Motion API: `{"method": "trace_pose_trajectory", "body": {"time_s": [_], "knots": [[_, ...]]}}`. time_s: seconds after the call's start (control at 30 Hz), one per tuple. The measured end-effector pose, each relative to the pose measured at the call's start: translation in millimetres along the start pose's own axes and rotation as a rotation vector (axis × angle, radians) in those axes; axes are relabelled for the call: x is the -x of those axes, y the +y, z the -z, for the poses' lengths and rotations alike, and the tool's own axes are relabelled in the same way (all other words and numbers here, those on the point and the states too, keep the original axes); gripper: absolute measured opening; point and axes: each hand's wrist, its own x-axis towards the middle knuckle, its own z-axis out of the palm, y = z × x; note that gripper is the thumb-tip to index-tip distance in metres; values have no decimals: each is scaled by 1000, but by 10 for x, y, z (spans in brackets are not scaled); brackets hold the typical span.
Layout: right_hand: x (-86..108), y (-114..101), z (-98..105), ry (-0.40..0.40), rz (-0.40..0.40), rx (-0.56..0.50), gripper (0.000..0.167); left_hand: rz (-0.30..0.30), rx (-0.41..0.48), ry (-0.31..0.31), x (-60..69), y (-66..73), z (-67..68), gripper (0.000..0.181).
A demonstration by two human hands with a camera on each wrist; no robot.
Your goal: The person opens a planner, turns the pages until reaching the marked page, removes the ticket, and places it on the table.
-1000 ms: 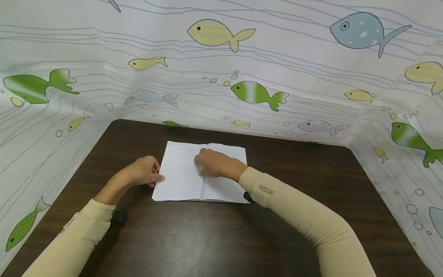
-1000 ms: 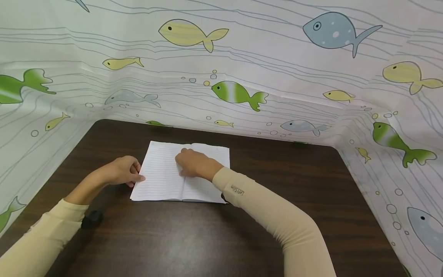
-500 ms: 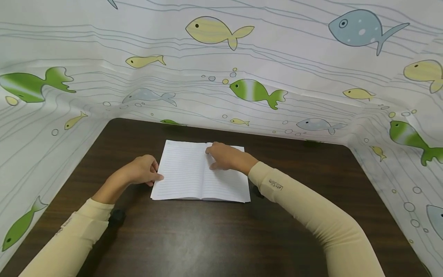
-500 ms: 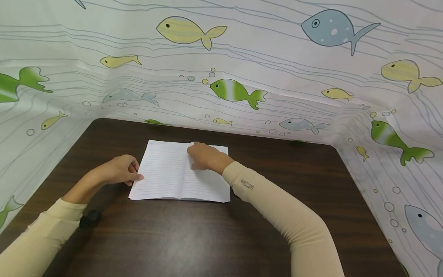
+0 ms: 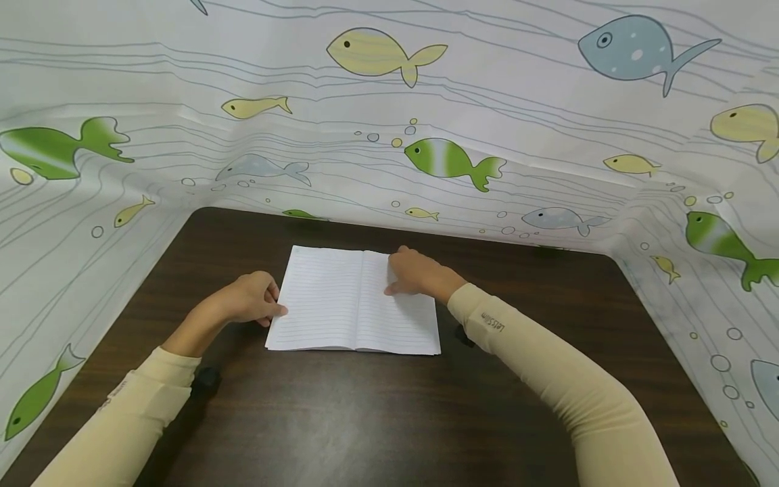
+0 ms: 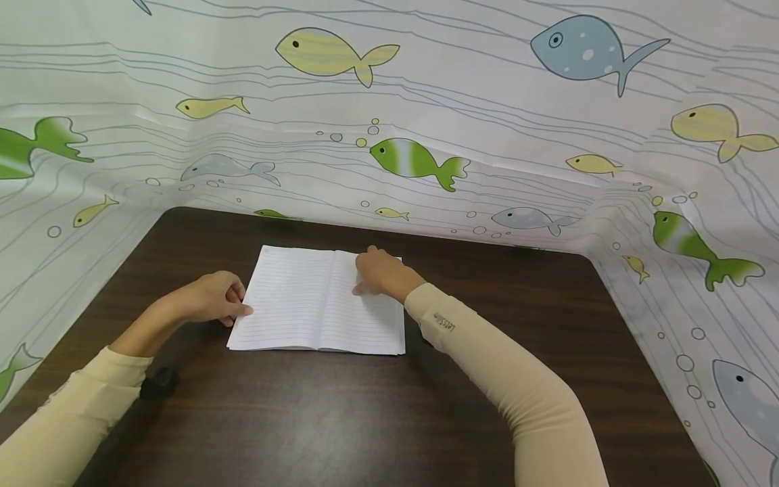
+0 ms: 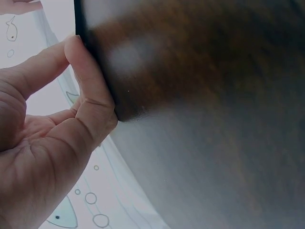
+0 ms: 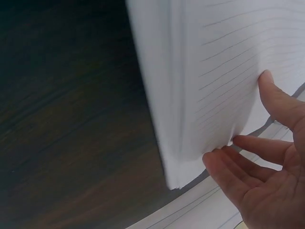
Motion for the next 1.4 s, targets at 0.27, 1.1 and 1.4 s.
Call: {"method": "trace_pose_trajectory", "body": {"time_s": [0.27,1.1,1.4], "knots": [[-21,187,-11,4,-60,3,68,7,7,-9,-10,-1,7,36],[6,379,-98,114,-58,-77,71,10,-6,-3,-12,-11,9,35],[8,403,-145,183,-103,-134,69,10,-12,0,-11,-15,9,36]]}}
